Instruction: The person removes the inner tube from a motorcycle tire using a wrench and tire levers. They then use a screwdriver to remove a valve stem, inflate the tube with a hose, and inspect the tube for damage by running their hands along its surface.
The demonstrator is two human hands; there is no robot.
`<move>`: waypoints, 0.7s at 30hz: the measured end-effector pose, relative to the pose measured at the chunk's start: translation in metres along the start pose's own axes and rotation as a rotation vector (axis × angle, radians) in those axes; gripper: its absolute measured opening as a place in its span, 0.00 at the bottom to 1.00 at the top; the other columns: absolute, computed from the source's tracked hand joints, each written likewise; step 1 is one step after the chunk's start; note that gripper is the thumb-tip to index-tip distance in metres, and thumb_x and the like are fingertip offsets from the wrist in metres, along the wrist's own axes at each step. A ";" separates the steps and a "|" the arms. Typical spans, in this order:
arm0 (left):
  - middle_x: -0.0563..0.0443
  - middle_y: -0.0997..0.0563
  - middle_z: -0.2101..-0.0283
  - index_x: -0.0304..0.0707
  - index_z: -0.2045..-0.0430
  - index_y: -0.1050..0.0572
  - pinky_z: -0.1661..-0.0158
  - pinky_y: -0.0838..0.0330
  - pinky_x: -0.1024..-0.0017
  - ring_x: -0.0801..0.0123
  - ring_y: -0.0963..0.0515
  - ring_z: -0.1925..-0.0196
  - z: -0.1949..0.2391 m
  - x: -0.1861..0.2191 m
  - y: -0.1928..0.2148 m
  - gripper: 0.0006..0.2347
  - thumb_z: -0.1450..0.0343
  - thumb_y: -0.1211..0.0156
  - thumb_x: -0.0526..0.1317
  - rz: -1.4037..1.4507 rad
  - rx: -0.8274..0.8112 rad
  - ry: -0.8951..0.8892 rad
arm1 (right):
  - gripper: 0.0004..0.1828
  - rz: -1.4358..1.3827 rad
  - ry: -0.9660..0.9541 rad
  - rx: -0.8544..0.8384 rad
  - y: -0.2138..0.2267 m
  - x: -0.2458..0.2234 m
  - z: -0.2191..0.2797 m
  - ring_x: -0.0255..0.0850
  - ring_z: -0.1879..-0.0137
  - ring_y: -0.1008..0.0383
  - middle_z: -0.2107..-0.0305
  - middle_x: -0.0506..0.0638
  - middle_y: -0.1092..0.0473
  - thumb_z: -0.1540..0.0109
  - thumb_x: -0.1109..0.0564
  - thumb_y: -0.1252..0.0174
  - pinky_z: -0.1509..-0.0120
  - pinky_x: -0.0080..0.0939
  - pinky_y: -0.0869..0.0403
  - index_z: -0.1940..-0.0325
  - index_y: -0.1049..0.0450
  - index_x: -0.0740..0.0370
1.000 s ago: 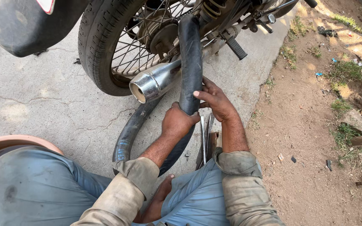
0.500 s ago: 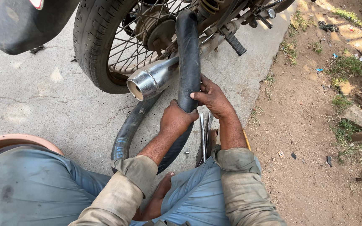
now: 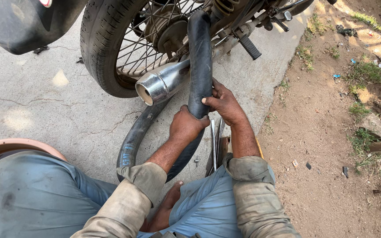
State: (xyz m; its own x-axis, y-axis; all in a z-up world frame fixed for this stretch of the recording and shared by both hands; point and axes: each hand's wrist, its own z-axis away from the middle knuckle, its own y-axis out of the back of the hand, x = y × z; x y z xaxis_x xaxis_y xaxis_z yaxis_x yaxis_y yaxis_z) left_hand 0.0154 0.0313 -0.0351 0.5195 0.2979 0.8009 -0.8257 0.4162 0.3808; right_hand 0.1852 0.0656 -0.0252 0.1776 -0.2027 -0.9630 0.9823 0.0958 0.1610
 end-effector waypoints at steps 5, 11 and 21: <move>0.41 0.17 0.60 0.27 0.48 0.33 0.55 0.19 0.64 0.59 0.13 0.59 0.000 0.002 0.002 0.32 0.40 0.32 0.52 0.003 0.005 0.011 | 0.52 -0.015 -0.040 0.004 -0.001 -0.003 0.001 0.43 0.47 0.21 0.48 0.57 0.25 0.48 0.51 0.35 0.52 0.47 0.18 0.21 0.45 0.63; 0.41 0.17 0.59 0.28 0.48 0.32 0.53 0.19 0.64 0.59 0.14 0.58 -0.002 0.000 0.002 0.33 0.40 0.31 0.53 -0.016 -0.002 0.016 | 0.52 0.041 -0.005 -0.022 -0.008 -0.001 0.000 0.46 0.44 0.22 0.47 0.60 0.26 0.47 0.50 0.33 0.46 0.49 0.19 0.23 0.46 0.65; 0.39 0.18 0.58 0.26 0.48 0.33 0.53 0.20 0.63 0.57 0.14 0.57 -0.006 -0.003 -0.002 0.34 0.39 0.31 0.55 -0.032 0.022 0.004 | 0.48 0.000 -0.034 0.013 -0.005 0.007 -0.003 0.44 0.48 0.22 0.48 0.58 0.27 0.47 0.56 0.38 0.50 0.47 0.19 0.23 0.46 0.66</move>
State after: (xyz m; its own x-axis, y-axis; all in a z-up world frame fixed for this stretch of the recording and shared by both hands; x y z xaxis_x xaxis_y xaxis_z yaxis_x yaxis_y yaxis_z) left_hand 0.0167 0.0345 -0.0414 0.5463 0.2885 0.7863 -0.8134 0.4067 0.4158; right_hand 0.1812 0.0670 -0.0339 0.1795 -0.2361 -0.9550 0.9829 0.0833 0.1642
